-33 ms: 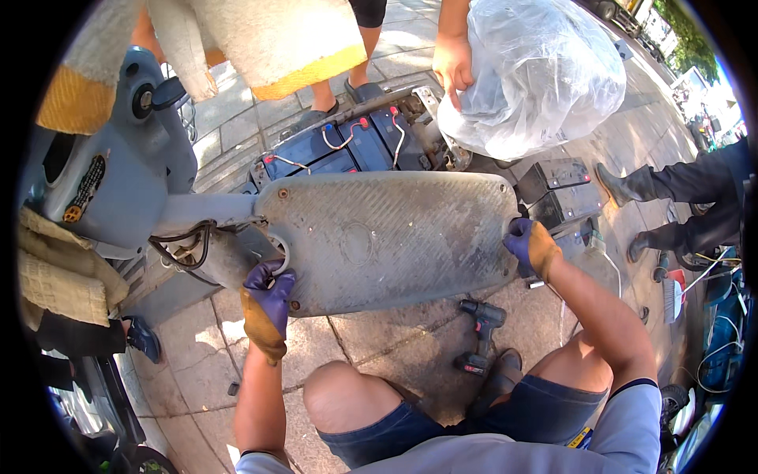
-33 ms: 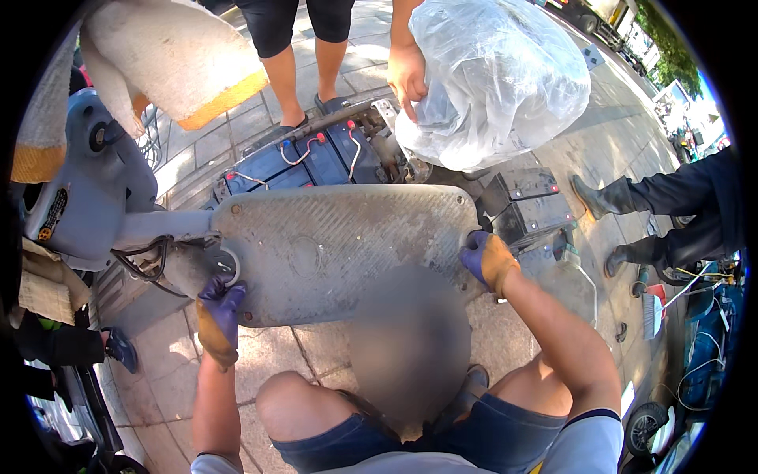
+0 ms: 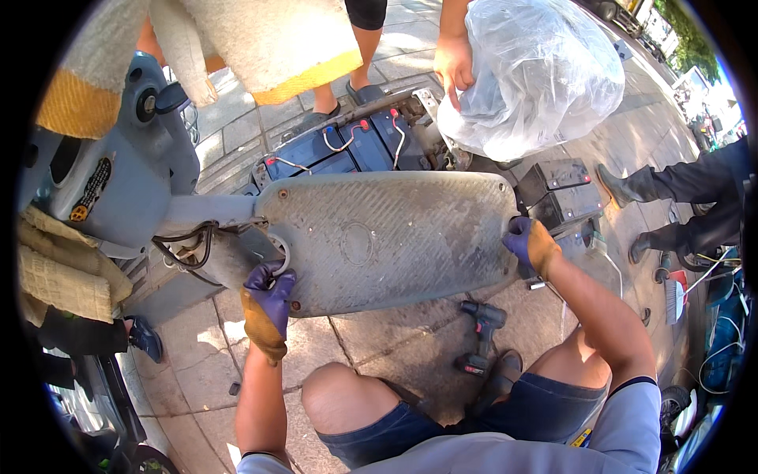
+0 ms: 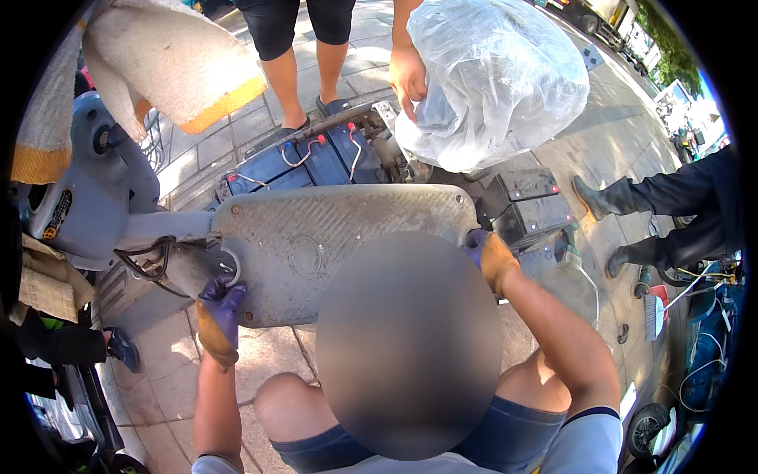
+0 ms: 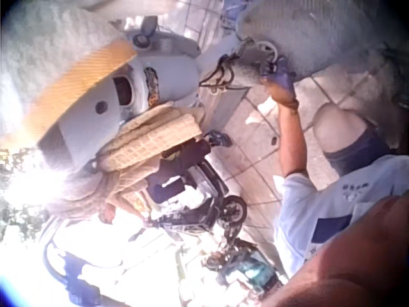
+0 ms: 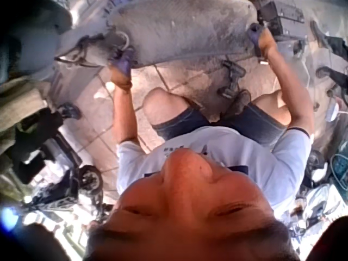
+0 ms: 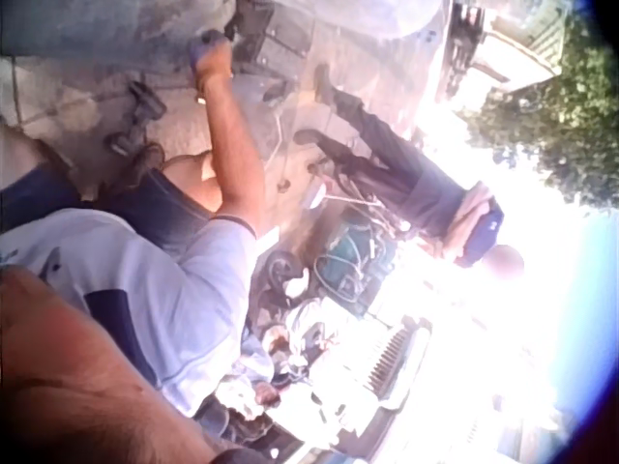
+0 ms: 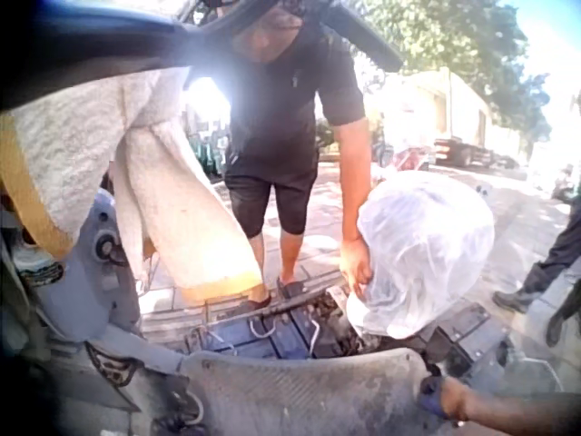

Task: The person sits on the sidewalk and uses a power drill to remove screws from the floorboard of a scooter. They then remove the floorboard and proceed to detach the handlebars from the scooter's stem.

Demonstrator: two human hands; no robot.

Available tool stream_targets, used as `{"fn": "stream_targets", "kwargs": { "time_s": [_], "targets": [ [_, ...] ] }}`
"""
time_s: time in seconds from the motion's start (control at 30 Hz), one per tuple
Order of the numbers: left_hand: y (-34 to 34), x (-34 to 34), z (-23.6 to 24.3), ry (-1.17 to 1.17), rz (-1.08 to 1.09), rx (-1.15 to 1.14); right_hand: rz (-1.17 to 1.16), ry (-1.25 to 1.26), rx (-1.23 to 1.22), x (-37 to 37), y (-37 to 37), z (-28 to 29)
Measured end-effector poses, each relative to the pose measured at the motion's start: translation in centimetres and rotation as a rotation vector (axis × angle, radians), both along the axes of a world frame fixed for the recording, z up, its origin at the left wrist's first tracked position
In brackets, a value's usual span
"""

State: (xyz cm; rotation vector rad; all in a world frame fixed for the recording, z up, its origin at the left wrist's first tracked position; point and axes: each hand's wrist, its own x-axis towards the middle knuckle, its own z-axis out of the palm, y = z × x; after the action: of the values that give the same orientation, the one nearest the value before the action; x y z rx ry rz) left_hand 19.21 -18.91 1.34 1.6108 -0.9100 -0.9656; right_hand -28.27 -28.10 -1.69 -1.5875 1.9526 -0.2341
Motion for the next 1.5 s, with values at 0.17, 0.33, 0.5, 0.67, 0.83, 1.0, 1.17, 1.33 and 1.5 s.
{"fn": "stream_targets", "kwargs": {
  "time_s": [0.17,0.33,0.5,0.67,0.83,1.0,1.17,1.33,1.5],
  "targets": [
    [0.0,-1.5,2.5,-0.044,0.051,0.024,-0.02,-0.029,-0.037,-0.2,-1.7,-1.5],
    [-0.7,-2.8,3.9,-0.119,0.106,0.07,0.036,-0.069,-0.178,-0.5,-3.5,-4.1],
    [-0.6,-4.1,2.0,-0.204,0.232,0.061,0.034,-0.087,-0.223,-1.1,-3.9,-5.5],
    [-1.4,-3.6,1.0,-0.225,0.205,0.058,0.05,-0.156,-0.114,-2.5,-3.9,-5.1],
    [-2.7,-2.0,0.8,-0.18,0.213,-0.008,0.081,-0.225,-0.249,-2.3,-3.9,-4.4],
    [-3.4,-1.2,0.1,-0.23,0.196,-0.1,0.052,-0.248,-0.378,-1.3,-5.1,-3.3],
    [-3.7,-1.2,0.5,-0.179,0.227,-0.144,0.022,-0.342,-0.422,-0.4,-6.7,-2.3],
    [-3.5,-0.3,2.1,-0.224,0.307,-0.129,0.046,-0.299,-0.505,2.1,-9.0,-4.4],
    [-3.8,-1.1,6.4,-0.209,0.286,-0.13,0.155,-0.518,-0.698,2.6,-11.0,-5.3]
  ]
}}
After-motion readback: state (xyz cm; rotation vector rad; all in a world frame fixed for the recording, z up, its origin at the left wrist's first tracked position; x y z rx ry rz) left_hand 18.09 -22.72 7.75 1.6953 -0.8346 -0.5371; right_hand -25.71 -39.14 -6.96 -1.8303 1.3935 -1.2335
